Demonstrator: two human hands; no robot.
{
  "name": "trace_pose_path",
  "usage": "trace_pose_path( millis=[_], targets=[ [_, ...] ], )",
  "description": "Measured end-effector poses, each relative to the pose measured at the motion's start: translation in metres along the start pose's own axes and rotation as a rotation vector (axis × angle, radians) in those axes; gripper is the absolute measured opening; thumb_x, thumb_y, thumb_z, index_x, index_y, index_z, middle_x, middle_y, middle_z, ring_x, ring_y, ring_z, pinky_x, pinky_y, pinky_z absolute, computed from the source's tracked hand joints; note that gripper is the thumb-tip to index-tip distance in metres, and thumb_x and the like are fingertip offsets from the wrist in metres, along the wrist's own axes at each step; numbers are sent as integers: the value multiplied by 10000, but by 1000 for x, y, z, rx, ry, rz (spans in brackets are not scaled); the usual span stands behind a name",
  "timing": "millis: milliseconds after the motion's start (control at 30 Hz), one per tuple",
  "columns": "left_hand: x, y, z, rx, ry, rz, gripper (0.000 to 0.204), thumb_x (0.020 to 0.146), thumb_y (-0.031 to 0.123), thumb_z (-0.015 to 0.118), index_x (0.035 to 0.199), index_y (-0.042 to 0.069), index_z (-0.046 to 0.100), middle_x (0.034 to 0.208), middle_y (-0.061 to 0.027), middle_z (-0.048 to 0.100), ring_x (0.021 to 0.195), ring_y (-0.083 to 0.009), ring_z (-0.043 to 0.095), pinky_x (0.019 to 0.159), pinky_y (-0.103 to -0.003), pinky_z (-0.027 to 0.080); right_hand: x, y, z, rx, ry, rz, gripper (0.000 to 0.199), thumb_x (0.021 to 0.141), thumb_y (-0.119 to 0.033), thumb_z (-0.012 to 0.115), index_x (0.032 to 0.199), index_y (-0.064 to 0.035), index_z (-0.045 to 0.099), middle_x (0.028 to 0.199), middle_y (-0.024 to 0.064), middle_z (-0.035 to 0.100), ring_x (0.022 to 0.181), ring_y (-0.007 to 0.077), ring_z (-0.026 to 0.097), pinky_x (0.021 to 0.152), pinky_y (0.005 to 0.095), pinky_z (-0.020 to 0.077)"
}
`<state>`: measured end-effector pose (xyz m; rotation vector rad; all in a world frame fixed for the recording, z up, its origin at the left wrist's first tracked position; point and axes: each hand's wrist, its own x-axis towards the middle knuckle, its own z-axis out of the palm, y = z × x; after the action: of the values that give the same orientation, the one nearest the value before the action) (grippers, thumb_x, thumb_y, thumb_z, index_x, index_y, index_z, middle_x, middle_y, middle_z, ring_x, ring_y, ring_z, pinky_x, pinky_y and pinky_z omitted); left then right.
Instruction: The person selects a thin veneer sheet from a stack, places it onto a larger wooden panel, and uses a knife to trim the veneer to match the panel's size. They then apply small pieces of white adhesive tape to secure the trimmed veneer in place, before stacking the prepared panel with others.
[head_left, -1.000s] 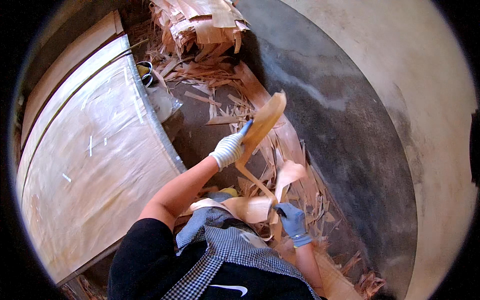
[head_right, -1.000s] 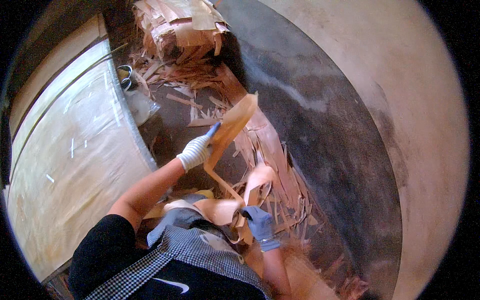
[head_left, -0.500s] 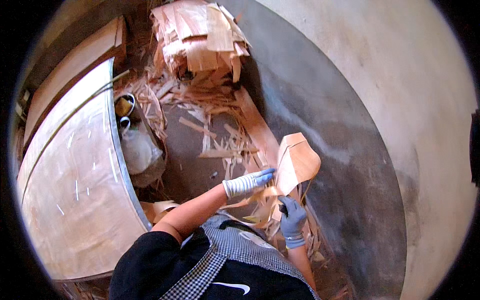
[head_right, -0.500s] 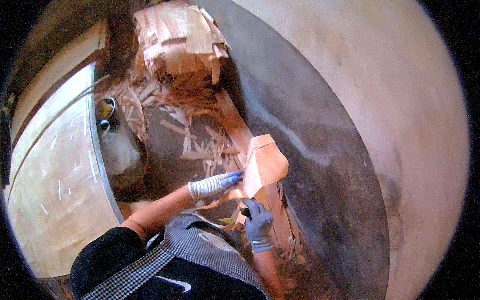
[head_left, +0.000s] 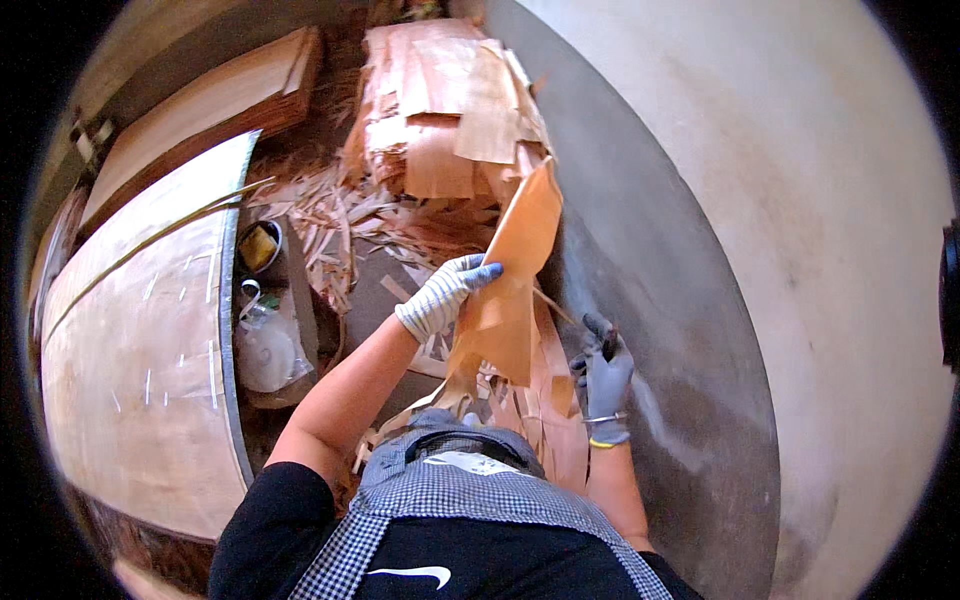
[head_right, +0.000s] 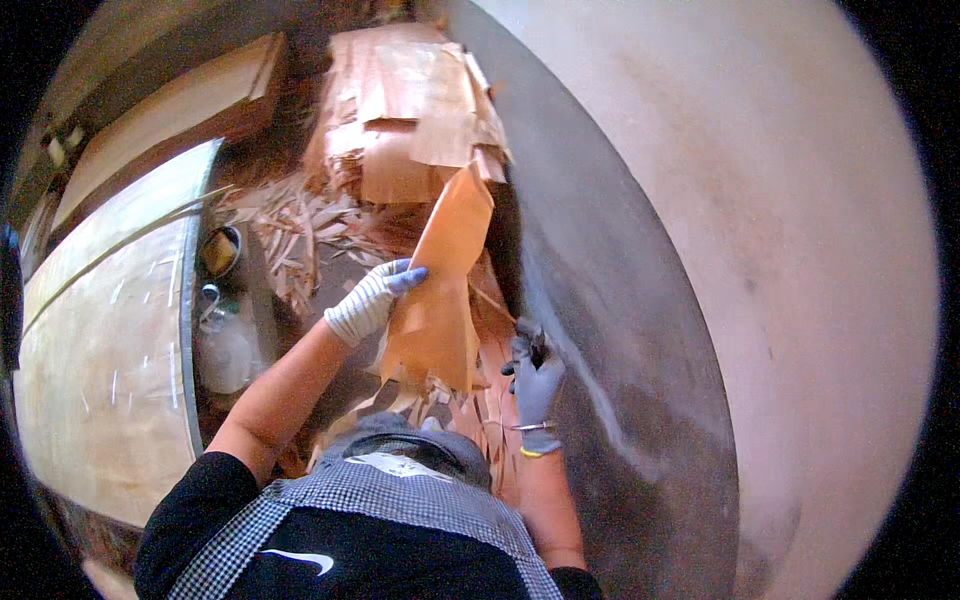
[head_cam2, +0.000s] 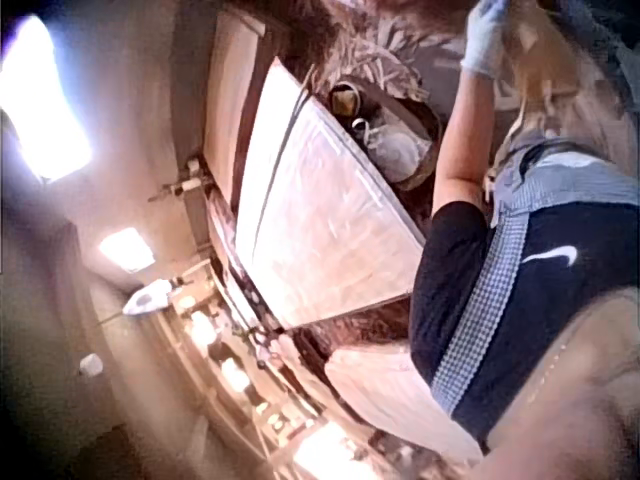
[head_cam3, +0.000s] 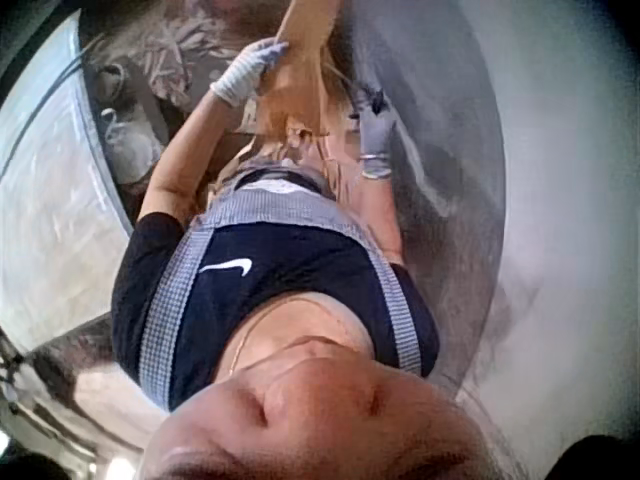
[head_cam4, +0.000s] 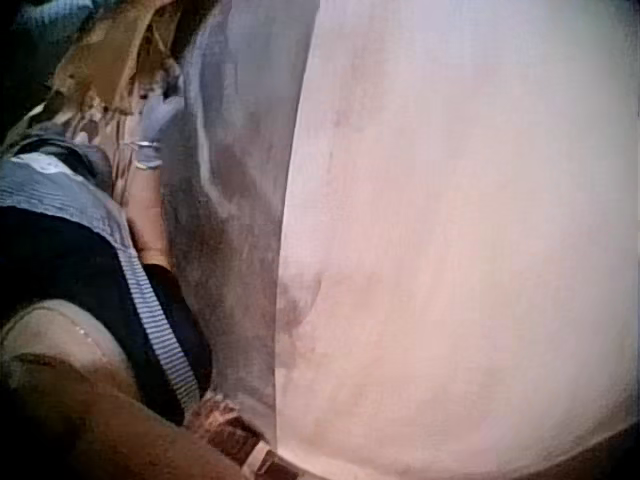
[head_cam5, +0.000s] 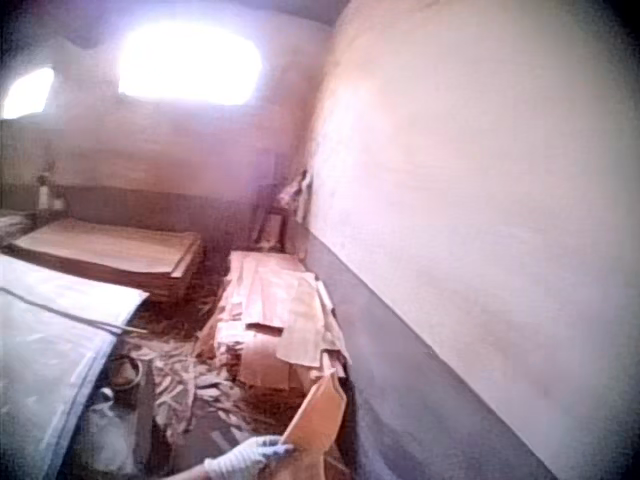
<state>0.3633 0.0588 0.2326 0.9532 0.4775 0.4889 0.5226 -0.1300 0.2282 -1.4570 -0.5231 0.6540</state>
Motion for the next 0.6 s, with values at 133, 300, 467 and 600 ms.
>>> trace_pose_path(
  millis=[133, 300, 467, 600],
  targets=[
    [10, 14, -23, 169, 33, -22, 389, 791, 240, 634, 1093, 6, 559, 952, -13, 606, 845, -95, 552, 791, -255, 442, 81, -16, 71, -114, -421, -31, 378, 737, -110, 682, 1072, -8, 539, 755, 2, 567, 500, 47, 452, 401, 187, 382],
    [36, 18, -69, 354, 72, 86, 514, 772, 274, 664, 1167, -4, 492, 1008, -24, 582, 886, -108, 520, 822, -250, 417, 156, -29, 168, 85, -367, 81, 192, 723, -70, 690, 855, -60, 551, 657, -19, 539, 429, 58, 443, 361, 194, 349],
    [20, -24, -158, 929, -133, -370, 381, 766, 263, 632, 1085, 67, 562, 1017, -115, 604, 905, -215, 570, 815, -332, 432, 264, -44, 205, 251, -108, -107, 204, 755, -86, 662, 769, -125, 461, 533, -28, 465, 361, 62, 394, 317, 207, 319],
    [-15, -29, -235, 686, 229, -378, 285, 783, 223, 616, 989, 26, 618, 901, -54, 642, 835, -138, 560, 795, -294, 428, 342, -61, 198, 204, 106, -234, 201, 761, -75, 652, 789, -118, 458, 560, -22, 473, 388, 65, 394, 341, 216, 335]
  ],
)
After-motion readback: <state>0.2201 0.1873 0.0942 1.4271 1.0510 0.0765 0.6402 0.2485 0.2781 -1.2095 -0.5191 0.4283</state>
